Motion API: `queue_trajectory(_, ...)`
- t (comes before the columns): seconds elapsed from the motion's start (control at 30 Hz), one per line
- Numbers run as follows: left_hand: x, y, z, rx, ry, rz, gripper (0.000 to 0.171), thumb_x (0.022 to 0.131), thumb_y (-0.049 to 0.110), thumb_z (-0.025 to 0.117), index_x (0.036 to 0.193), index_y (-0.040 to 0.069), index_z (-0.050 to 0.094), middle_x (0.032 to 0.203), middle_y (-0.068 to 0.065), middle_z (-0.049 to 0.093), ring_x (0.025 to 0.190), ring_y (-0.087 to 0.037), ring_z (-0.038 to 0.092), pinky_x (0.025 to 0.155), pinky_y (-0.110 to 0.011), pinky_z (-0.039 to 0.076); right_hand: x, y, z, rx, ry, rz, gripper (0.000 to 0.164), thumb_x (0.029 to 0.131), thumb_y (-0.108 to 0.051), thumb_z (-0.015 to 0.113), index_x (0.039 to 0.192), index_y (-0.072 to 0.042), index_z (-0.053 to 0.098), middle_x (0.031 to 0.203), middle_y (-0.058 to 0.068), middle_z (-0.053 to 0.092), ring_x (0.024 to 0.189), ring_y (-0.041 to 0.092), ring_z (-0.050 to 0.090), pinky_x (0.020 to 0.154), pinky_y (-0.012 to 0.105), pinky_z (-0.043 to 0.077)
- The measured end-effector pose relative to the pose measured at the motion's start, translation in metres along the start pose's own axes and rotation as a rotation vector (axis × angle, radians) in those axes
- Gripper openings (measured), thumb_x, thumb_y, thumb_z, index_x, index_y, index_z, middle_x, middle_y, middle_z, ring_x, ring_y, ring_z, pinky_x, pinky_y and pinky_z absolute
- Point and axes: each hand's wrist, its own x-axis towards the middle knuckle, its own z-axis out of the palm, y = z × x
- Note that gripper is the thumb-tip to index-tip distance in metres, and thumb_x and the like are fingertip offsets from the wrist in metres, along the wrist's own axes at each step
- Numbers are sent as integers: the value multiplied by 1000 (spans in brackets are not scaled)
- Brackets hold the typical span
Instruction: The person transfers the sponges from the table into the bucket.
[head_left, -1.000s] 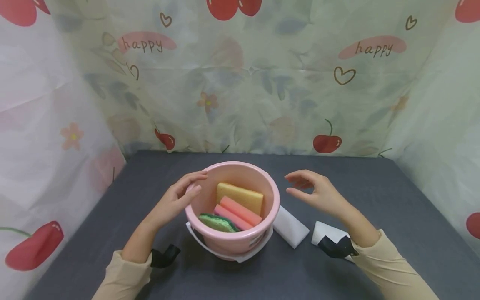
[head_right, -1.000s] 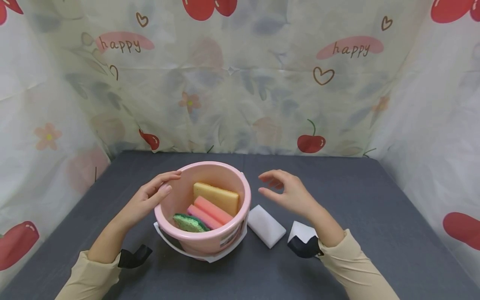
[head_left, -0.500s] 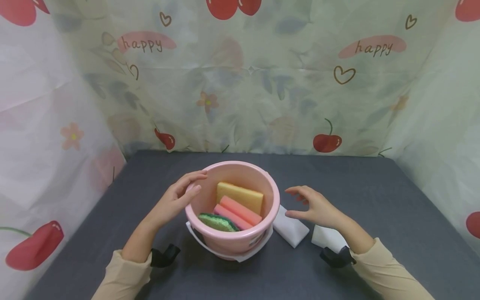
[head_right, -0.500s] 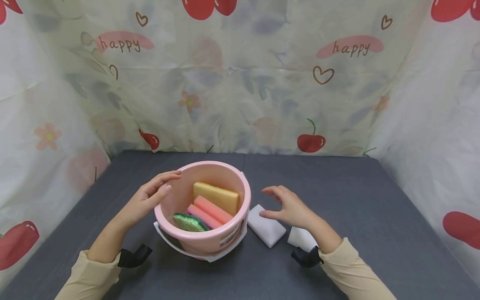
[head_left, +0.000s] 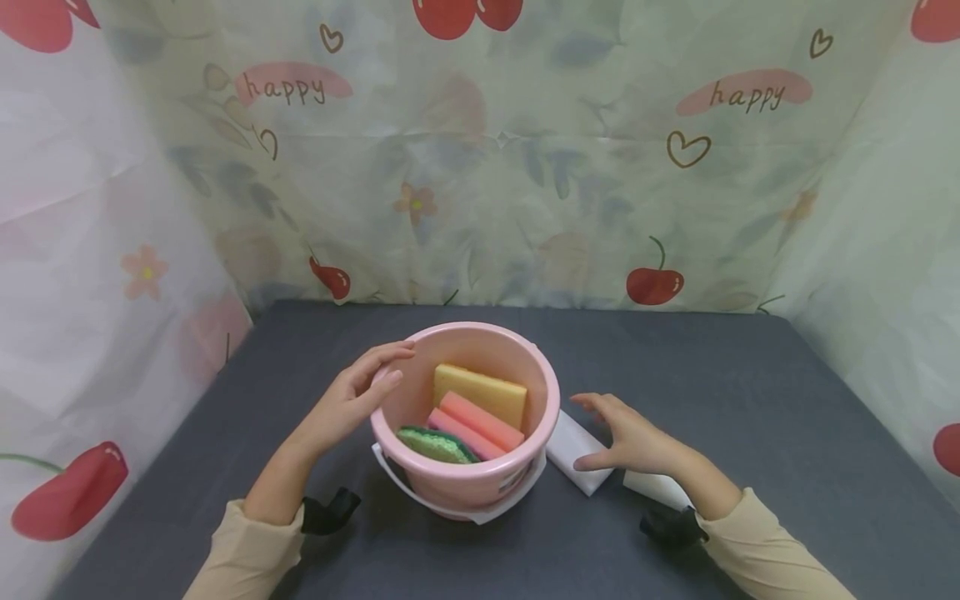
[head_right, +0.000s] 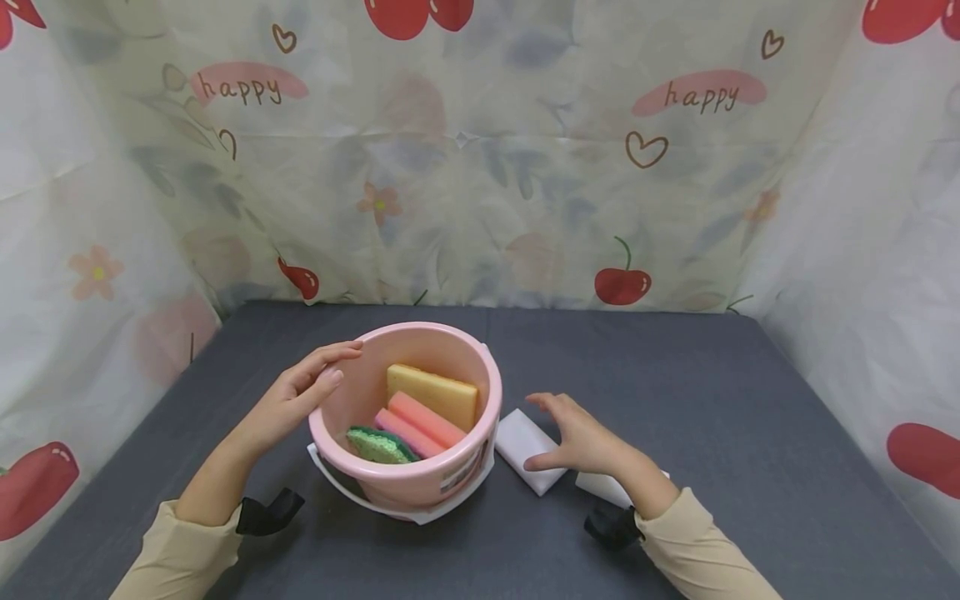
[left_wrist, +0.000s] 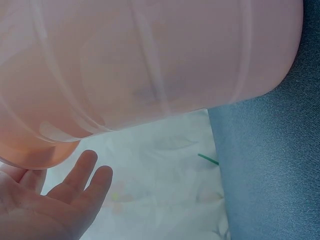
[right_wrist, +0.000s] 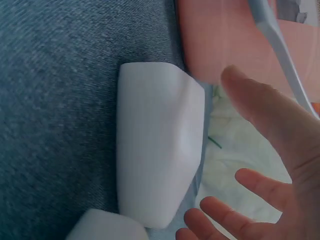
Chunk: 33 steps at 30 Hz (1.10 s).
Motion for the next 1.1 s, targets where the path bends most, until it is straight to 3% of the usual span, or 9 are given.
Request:
queue_trajectory(0.07,0,0,0,-4,-3,-4,38,97,18,48,134,9,46,147,-7,39,137,-24,32,100,-17,38,0,1,1,-2,-11,0,85,68,-34,82,134,1,41,125,24,48,113,41,51,93,53,46)
queue_trajectory(0.23,0,0,0,-2,-2,-13,39,97,19,48,134,10,46,147,-7,38,137,-25,33,106,-47,37,0,0,3,-8,-57,37,88,65,-35,83,135,-3,40,126,23,48,112,38,50,91,52,46)
queue_trajectory(0.3,1,0,0,-6,0,-14,39,97,19,48,134,10,46,147,-7,38,137,-26,33,106,-52,35,0,-1,4,-9,-73,52,89,65,-35,84,136,-3,40,125,22,48,111,36,51,89,50,47)
queue_trajectory(0.53,1,0,0,-15,-1,-20,38,97,19,48,134,11,46,147,-7,38,136,-27,33,105,-54,35,-1,-2,6,-27,-106,24,94,61,-36,85,137,-4,39,118,16,51,101,23,49,78,32,43)
queue_trajectory(0.87,1,1,0,-15,1,-27,39,97,20,47,135,10,45,148,-7,37,137,-28,33,105,-54,35,-1,-4,6,-41,-135,25,93,62,-34,84,138,-6,37,114,14,49,96,20,47,76,31,43)
queue_trajectory(1.1,1,2,-1,-12,1,-23,38,97,19,47,134,11,45,148,-7,37,137,-25,33,106,-51,35,-1,-5,4,-57,-88,35,89,64,-32,83,137,-7,39,113,13,51,95,20,47,73,30,43)
